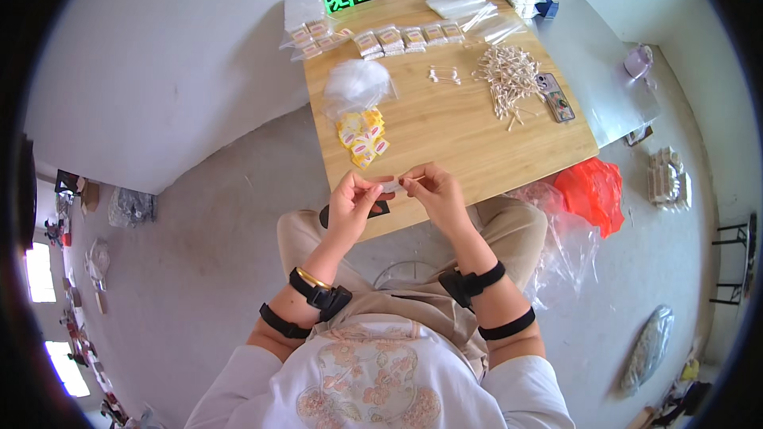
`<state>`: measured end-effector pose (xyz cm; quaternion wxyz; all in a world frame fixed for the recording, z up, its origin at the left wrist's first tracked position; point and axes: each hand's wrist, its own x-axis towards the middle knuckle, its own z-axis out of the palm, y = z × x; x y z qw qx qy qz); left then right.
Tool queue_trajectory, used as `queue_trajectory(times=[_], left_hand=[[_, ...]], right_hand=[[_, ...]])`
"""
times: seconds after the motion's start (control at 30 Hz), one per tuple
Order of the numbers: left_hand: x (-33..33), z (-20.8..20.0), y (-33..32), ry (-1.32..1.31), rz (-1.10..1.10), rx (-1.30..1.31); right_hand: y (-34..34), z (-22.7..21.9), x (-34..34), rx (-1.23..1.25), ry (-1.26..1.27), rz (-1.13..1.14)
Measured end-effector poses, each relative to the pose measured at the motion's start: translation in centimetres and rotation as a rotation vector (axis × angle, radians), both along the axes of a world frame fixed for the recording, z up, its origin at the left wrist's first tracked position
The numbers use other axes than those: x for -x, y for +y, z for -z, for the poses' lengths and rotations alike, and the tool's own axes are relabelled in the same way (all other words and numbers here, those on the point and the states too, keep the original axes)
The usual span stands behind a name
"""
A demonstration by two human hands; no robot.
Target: Organizing and packing loose cotton swabs into small plastic bags.
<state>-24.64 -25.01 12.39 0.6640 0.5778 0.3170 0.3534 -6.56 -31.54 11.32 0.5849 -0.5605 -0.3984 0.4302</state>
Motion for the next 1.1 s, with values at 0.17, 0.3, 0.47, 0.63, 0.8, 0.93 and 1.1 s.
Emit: queue_trajectory(times=[0.17, 0.3, 0.47, 0.63, 0.8, 0.93, 1.1], left_hand=[[-1.3, 5.1, 0.7, -0.002, 0.004, 0.032], [-1.7, 8.2, 1.0, 0.028, -0.024, 0.15], [-1.9, 8.7, 1.1, 0.077, -0.052, 0.234], [-1.5, 8.4, 2.3, 0.174, 0.017, 0.278], [-1.2, 9.4, 4.1, 0.118, 0.125, 0.384], [-1.1, 9.2, 4.9, 0.059, 0.196, 0.446], [-0.9, 8.3, 4.7, 0.113, 0.225, 0.394]], right_hand=[[1.0, 5.1, 0.2, 0.087, 0.136, -0.008], [1.2, 8.4, 0.3, 0.152, 0.191, 0.007], [0.7, 9.7, 0.1, 0.204, 0.266, -0.015], [0.5, 9.6, 0.1, 0.202, 0.377, -0.028], [0.7, 9.4, -0.2, 0.174, 0.478, -0.039], [1.0, 9.2, -0.6, 0.174, 0.513, -0.058], [1.1, 9.0, -0.3, 0.228, 0.515, -0.046]])
